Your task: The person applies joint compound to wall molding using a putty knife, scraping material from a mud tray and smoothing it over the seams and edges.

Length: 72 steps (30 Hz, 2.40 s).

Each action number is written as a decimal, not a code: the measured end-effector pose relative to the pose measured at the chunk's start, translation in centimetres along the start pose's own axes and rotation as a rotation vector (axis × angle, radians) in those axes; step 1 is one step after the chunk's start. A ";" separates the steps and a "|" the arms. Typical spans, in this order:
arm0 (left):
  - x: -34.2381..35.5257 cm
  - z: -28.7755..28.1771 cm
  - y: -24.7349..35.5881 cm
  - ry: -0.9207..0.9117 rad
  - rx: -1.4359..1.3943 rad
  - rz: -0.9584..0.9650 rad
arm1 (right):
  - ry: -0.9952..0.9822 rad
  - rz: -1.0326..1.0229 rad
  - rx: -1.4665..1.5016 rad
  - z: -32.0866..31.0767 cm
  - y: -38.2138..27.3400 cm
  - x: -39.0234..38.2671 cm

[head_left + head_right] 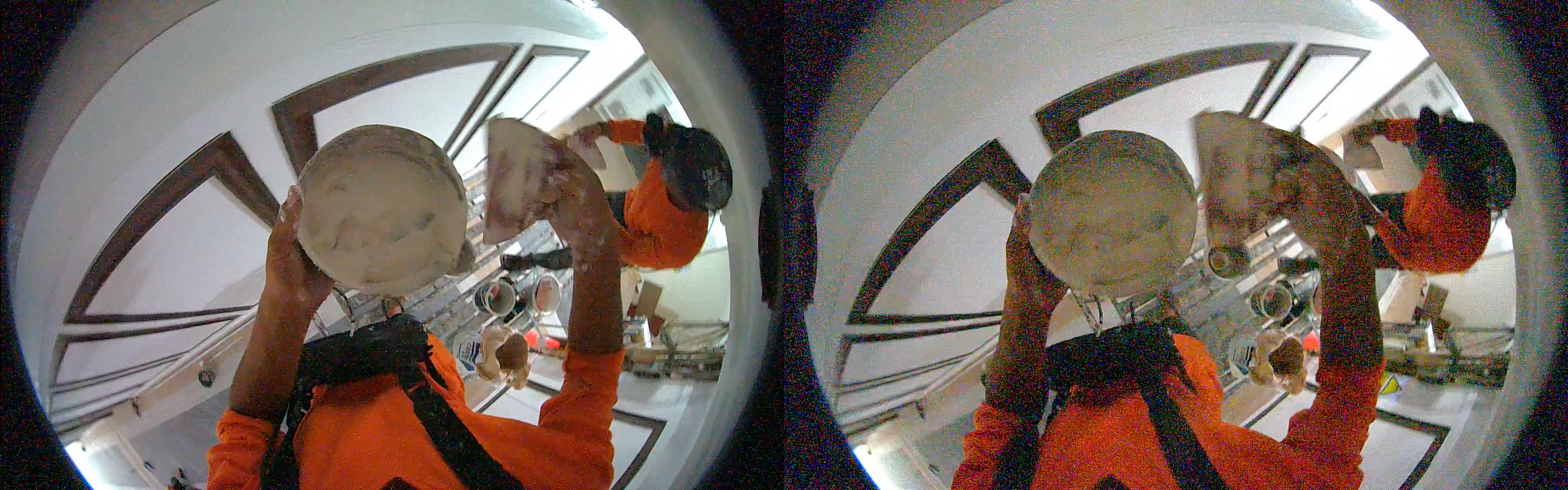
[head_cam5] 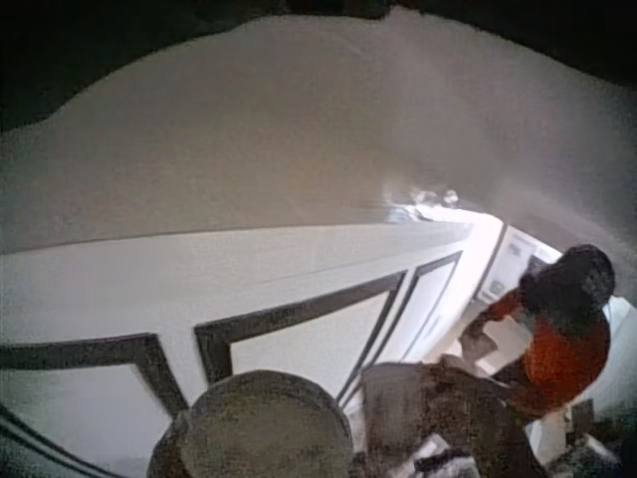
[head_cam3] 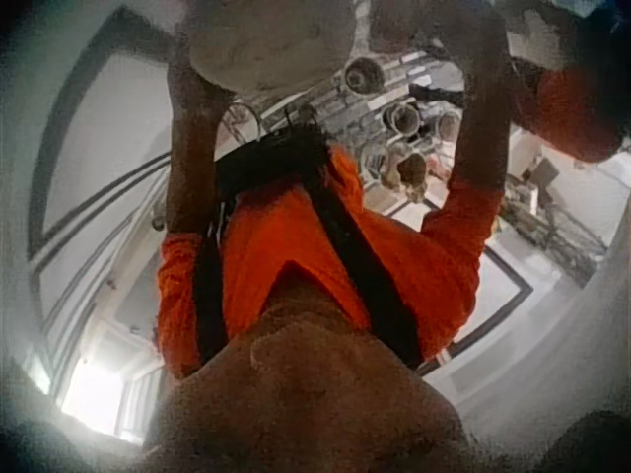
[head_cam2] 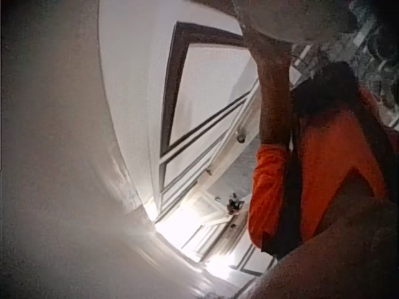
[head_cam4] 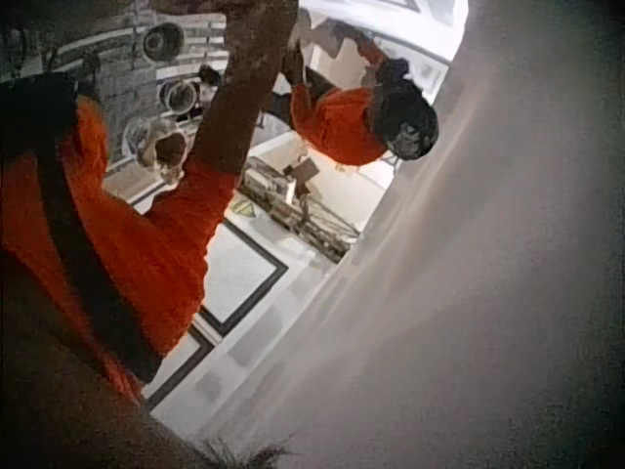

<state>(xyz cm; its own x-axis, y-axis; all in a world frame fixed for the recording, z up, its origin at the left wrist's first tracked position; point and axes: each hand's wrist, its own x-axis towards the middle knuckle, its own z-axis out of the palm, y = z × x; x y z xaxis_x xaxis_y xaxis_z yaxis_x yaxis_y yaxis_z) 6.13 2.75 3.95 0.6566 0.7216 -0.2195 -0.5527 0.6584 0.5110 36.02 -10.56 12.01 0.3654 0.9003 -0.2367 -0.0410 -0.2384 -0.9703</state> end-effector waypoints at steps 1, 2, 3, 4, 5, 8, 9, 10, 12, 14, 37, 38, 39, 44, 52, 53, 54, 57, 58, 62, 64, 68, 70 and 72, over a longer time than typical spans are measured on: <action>0.6 0.1 -0.6 -0.039 0.004 -0.070 | -0.048 0.089 0.027 -1.2 0.1 0.3; 1.1 0.1 -1.2 -0.060 -0.013 -0.110 | -0.086 0.164 0.043 -2.5 0.5 1.0; 1.6 0.2 -1.8 -0.082 -0.031 -0.153 | -0.113 0.238 0.054 -3.8 1.1 1.5; 2.2 0.3 -2.4 -0.100 -0.049 -0.190 | -0.133 0.289 0.049 -4.9 1.7 2.0; 2.8 0.2 -2.8 -0.101 0.019 -0.172 | -0.142 0.328 0.041 -5.9 2.2 2.3; 4.3 0.2 -4.4 -0.094 0.126 -0.155 | -0.132 0.366 -0.031 -8.6 3.4 3.1; 4.7 0.5 -4.7 -0.087 0.096 -0.183 | -0.110 0.360 -0.075 -9.3 3.5 3.1; 5.2 0.9 -5.0 -0.082 0.067 -0.212 | -0.069 0.332 -0.143 -10.1 3.5 2.8; 6.0 1.6 -5.6 -0.062 0.009 -0.261 | 0.050 0.220 -0.398 -10.4 2.6 1.8; 6.7 1.5 -6.2 -0.069 0.050 -0.202 | 0.123 0.008 -0.818 -8.1 0.3 1.5; 11.4 2.9 -6.7 0.068 -0.061 -0.032 | 0.442 -0.814 -1.825 -13.9 5.7 4.8; 11.3 2.8 -6.8 0.062 -0.056 -0.043 | 0.506 -0.797 -1.904 -13.0 5.7 4.2; 11.2 2.7 -6.9 0.043 -0.044 -0.062 | 0.576 -0.777 -1.984 -11.9 5.4 3.6; 9.5 1.2 -4.8 -0.075 -0.001 -0.266 | 0.646 -0.825 -2.110 -7.9 8.1 0.5; 3.8 -1.6 0.3 -0.178 -0.063 -0.304 | 0.343 -0.881 -2.024 -6.6 11.0 -2.6; 3.1 -1.7 0.9 -0.187 -0.067 -0.284 | 0.355 -0.861 -2.016 -6.0 10.8 -3.0; 2.4 -1.8 1.4 -0.193 -0.064 -0.253 | 0.379 -0.835 -1.986 -5.3 10.4 -3.3; 0.8 -2.1 2.8 -0.201 -0.061 -0.153 | 0.469 -0.733 -1.857 -2.7 10.1 -3.5; 0.3 -2.2 3.2 -0.197 -0.053 -0.117 | 0.494 -0.694 -1.799 -1.8 10.3 -3.2; -1.6 -3.4 4.7 -0.173 -0.038 -0.031 | 0.565 -0.462 -1.637 1.6 9.4 -2.1; -2.6 -4.5 5.0 -0.142 -0.042 -0.011 | 0.529 -0.314 -1.643 2.9 7.1 -2.9; -2.6 -6.7 3.2 -0.050 -0.049 0.000 | 0.272 -0.382 -1.577 9.4 -0.3 -3.7; -2.8 -5.9 3.0 -0.020 -0.017 -0.037 | 0.099 -0.257 -1.677 12.8 -2.9 -2.7; -3.1 -5.2 3.2 -0.013 -0.009 -0.078 | -0.064 -0.355 -1.839 17.6 -4.6 -1.6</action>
<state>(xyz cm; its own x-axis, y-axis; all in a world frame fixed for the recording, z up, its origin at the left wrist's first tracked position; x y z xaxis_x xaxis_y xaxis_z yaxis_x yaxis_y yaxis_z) -0.34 3.70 1.93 0.7045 0.6653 -0.2471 -0.5045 0.7143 0.4851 19.27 -4.46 15.96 0.0989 0.9894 -0.1059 0.9571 -0.0655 0.2822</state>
